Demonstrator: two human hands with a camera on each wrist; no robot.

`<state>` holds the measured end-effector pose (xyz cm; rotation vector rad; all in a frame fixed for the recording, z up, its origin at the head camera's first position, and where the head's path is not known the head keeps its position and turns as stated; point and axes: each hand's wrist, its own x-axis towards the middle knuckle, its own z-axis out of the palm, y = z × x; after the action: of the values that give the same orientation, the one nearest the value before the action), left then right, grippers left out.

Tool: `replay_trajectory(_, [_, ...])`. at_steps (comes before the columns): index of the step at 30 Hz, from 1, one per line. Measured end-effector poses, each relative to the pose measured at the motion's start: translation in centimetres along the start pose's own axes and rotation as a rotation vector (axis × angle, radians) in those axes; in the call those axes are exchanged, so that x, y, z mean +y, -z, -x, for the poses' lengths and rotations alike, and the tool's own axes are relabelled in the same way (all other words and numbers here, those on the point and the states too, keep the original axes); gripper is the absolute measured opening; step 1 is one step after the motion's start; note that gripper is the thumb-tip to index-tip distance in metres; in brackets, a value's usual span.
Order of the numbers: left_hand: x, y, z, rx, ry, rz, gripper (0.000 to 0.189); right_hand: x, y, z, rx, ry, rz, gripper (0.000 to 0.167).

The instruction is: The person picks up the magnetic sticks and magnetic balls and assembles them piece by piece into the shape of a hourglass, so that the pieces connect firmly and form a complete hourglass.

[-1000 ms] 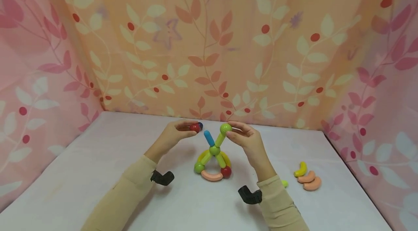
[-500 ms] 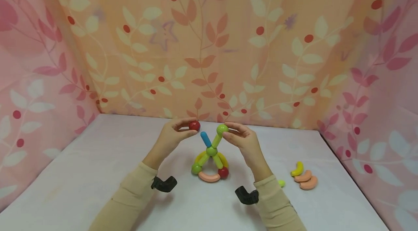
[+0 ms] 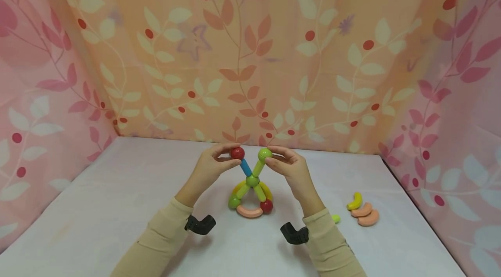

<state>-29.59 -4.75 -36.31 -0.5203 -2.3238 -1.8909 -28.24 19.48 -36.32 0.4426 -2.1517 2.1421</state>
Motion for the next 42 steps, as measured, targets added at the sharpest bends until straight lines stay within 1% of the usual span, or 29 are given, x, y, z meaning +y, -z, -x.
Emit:
replay_trajectory(5, [-0.1, -0.4, 0.1, -0.022, -0.006, 0.023, 0.051, -0.1, 0.0, 0.0, -0.002, 0.006, -0.009, 0.037])
replay_trajectory(9, [-0.4, -0.8, 0.2, -0.016, -0.005, 0.013, 0.055, -0.1, 0.0, 0.0, -0.002, 0.009, -0.004, 0.036])
replay_trajectory(13, [-0.6, -1.2, 0.3, -0.014, 0.016, 0.017, 0.059, -0.1, -0.1, 0.0, -0.002, 0.006, -0.005, 0.037])
replay_trajectory(16, [-0.8, -1.5, 0.3, -0.014, 0.026, 0.041, 0.06, -0.2, -0.1, 0.1, -0.001, 0.006, -0.006, 0.039])
replay_trajectory(22, [-1.1, -1.8, 0.4, -0.015, 0.023, 0.084, 0.057, -0.2, -0.1, 0.1, -0.004, 0.005, 0.006, 0.038])
replay_trajectory(30, [-1.9, -1.9, 0.2, -0.042, 0.095, 0.095, 0.05, -0.3, 0.0, 0.1, -0.006, 0.008, 0.014, 0.04])
replay_trajectory(37, [-2.2, -1.9, 0.1, -0.053, 0.133, 0.083, 0.046, -0.4, 0.1, 0.1, -0.035, -0.002, 0.025, 0.041])
replay_trajectory(39, [-2.3, -2.0, 0.1, -0.058, 0.139, 0.08, 0.045, -0.4, 0.1, 0.1, -0.03, -0.028, 0.061, 0.045])
replay_trajectory(42, [-2.5, -1.9, 0.2, -0.067, 0.134, 0.074, 0.042, -0.5, 0.2, 0.3, -0.025, -0.078, 0.156, 0.048])
